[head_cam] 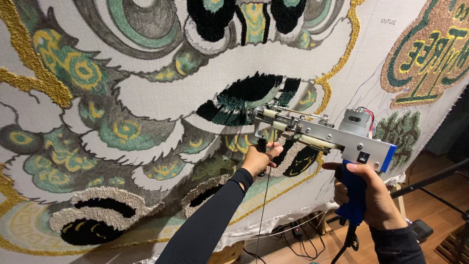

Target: The person uses a handheld electric tufting gun to apply dark green yarn into a stretched canvas, following a pre-drawn design of a stylized face. The operator guides the tool steadily across the surface to fill in a specific section of the artwork.

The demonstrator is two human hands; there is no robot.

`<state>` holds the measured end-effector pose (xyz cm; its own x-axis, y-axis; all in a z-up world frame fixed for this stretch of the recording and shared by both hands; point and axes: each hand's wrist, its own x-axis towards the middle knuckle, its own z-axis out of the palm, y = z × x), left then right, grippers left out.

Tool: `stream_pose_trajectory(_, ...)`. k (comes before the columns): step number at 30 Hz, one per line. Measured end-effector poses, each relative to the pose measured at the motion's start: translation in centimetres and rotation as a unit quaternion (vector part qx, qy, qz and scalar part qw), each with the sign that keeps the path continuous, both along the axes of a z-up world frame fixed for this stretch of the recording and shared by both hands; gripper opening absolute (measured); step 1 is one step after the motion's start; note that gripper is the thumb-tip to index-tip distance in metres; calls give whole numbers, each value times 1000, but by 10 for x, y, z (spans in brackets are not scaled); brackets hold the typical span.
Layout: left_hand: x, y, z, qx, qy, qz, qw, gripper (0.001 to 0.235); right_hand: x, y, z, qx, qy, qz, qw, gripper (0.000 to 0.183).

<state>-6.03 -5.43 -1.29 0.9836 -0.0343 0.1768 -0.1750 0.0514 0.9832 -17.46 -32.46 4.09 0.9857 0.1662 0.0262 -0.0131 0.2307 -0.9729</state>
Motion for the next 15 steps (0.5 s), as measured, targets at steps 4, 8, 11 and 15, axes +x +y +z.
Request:
stream_pose_trajectory(4,4,2,-1,5,2,2,1000,40,6,1,-2,-1,-3,6,1000,54)
stream_pose_trajectory(8,23,4,-8,-2,-9,5,1000,39,11,9,-1,5,14,-5,1000,47)
stream_pose_trajectory(11,39,11,-14,0,-1,15,1000,37,11,26,7,-7,9,-6,1000,48)
stream_pose_trajectory(15,57,24,-16,3,23,37,999,36,9,50,16,-4,-16,26,1000,51)
